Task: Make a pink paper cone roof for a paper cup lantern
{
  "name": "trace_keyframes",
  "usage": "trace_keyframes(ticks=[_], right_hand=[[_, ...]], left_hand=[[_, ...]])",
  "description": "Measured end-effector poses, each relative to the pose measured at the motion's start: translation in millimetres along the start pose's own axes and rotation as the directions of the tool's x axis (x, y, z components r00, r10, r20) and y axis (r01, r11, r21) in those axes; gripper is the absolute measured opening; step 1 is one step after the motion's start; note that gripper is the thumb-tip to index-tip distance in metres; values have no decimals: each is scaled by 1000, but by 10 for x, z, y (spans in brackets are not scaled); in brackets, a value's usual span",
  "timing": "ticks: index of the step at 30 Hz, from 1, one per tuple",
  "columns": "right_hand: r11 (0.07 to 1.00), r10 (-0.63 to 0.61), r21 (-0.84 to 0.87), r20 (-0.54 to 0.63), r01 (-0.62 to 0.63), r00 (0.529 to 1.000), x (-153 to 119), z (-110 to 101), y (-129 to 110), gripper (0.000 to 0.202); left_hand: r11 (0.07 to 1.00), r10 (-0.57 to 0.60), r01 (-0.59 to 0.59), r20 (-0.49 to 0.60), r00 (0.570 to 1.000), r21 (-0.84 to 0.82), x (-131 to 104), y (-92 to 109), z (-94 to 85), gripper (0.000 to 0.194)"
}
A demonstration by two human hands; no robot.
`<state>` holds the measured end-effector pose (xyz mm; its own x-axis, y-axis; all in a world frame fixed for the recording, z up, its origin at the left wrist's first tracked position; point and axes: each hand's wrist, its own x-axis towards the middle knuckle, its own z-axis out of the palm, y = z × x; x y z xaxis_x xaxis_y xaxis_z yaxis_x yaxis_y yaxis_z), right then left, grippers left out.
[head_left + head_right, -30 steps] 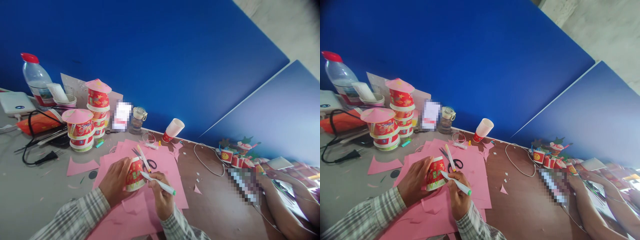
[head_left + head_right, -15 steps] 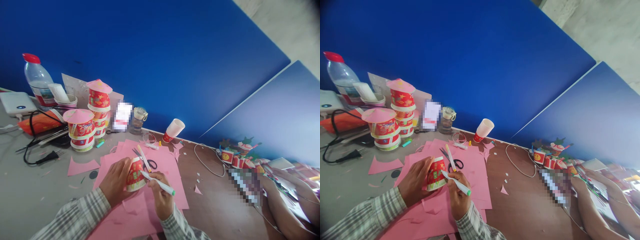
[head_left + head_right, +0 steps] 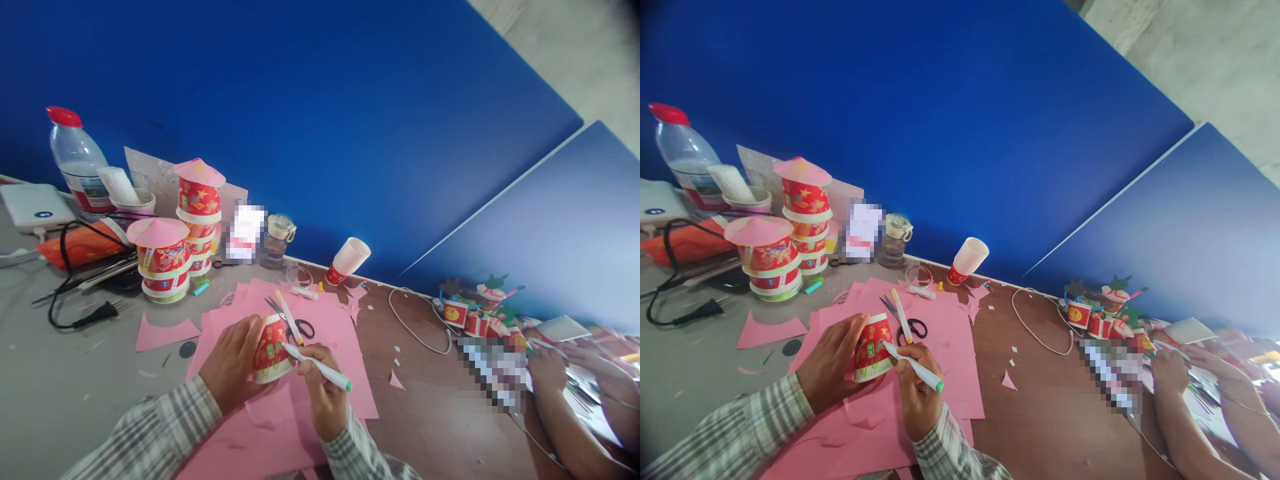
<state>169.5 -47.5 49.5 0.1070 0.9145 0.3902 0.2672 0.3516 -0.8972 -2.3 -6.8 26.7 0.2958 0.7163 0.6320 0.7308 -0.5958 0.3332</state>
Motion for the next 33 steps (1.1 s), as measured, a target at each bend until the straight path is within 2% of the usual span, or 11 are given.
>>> trace_keyframes(ticks=[4, 10, 15, 20, 26, 33], right_hand=[[999, 41, 32, -7, -41, 999, -26, -18, 51, 18], [982, -40, 183, -80, 54, 996, -2, 19, 62, 29], [998, -55, 34, -36, 56, 998, -46, 20, 23, 23], [986, -166, -2, 59, 167, 984, -63, -6, -13, 24], [982, -187, -30, -1, 187, 982, -54, 7, 1, 23], [928, -279, -233, 91, 292, 956, -110, 45, -16, 34]], left_hand=[[1000, 5, -5, -16, 1000, 3, 0, 3, -4, 93], [1000, -9, 9, 5, 1000, -8, -9, -19, 4, 96], [999, -39, 39, 35, 999, -16, -20, -28, 26, 98], [999, -41, 42, 39, 998, -26, -29, -38, 40, 97], [998, -42, 45, 63, 997, -43, -31, -45, 32, 99], [993, -101, 107, 106, 989, -55, -33, -36, 26, 104]])
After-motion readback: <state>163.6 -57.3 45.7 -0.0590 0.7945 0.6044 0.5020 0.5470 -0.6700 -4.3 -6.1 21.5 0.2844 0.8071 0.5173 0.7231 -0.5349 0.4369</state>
